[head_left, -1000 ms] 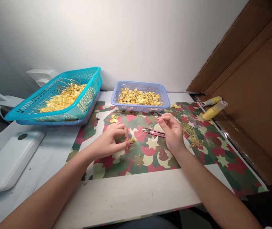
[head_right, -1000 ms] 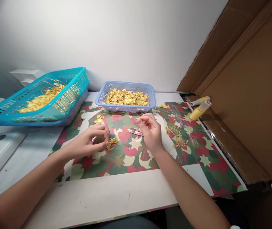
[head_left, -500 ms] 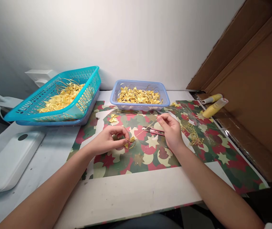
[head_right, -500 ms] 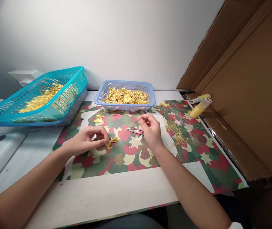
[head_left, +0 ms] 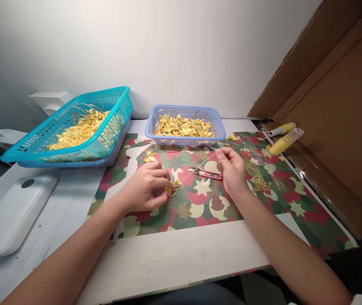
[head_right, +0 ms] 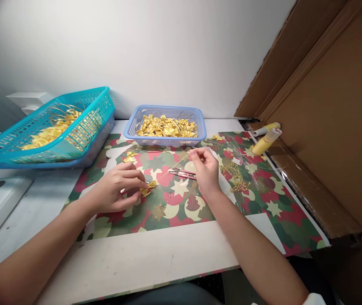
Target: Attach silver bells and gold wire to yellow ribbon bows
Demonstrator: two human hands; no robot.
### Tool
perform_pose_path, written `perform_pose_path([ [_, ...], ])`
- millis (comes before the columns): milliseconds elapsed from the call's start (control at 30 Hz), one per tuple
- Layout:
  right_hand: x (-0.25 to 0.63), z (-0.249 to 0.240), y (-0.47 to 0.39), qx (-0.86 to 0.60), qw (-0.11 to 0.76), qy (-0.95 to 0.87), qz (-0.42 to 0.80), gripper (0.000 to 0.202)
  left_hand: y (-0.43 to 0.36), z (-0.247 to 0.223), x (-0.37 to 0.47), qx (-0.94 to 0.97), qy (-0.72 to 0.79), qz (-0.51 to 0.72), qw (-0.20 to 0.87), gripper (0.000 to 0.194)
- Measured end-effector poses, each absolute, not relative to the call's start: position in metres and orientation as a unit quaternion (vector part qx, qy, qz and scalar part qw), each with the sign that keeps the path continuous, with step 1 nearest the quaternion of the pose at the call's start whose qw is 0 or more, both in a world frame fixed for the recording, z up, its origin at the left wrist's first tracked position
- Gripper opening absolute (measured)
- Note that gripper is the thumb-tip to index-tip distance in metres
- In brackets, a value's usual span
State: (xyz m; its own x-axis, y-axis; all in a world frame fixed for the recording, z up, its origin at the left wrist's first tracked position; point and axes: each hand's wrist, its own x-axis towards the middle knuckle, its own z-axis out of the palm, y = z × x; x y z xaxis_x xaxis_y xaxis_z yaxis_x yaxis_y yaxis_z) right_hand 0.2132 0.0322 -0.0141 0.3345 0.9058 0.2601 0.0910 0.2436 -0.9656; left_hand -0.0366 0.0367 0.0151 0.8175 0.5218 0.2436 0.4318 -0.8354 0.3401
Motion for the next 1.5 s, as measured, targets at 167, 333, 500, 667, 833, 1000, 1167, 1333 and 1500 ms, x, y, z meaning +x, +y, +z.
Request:
perform_pose_path([
  [167,0.214,-0.010,0.033,-0.515,0.684,-0.398,0.330,0.029,0.037,0.012,-0.038,0.944,0.255,0.188,0.088,0.022],
  [333,0.216,-0.009,0.034,-0.500,0.700,-0.383,0.336,0.025,0.037,0.009,-0.036,0.944,0.249,0.206,0.059,0.020],
  [500,0.218,-0.012,0.036,-0.510,0.702,-0.382,0.317,0.023,0.037,0.007,-0.032,0.935,0.269,0.231,0.030,0.019],
  [667,0.219,-0.013,0.037,-0.518,0.699,-0.384,0.308,0.023,0.039,0.011,-0.024,0.916,0.323,0.229,0.059,0.022],
  [833,0.219,-0.013,0.037,-0.507,0.697,-0.396,0.317,0.023,0.048,0.030,-0.013,0.921,0.345,0.119,0.139,0.017],
  [1000,0.225,-0.014,0.040,-0.509,0.705,-0.398,0.292,0.024,0.061,0.040,-0.011,0.895,0.357,0.115,0.243,0.019],
  [1167,0.227,-0.011,0.042,-0.496,0.712,-0.399,0.297,0.023,0.070,0.038,-0.012,0.867,0.362,0.137,0.315,0.018],
  [1333,0.224,-0.006,0.040,-0.481,0.705,-0.423,0.306,0.025,0.069,0.036,0.003,0.865,0.347,0.145,0.333,0.023],
  [1500,0.224,-0.006,0.040,-0.476,0.704,-0.430,0.304,0.026,0.072,0.033,0.023,0.861,0.330,0.136,0.362,0.016],
])
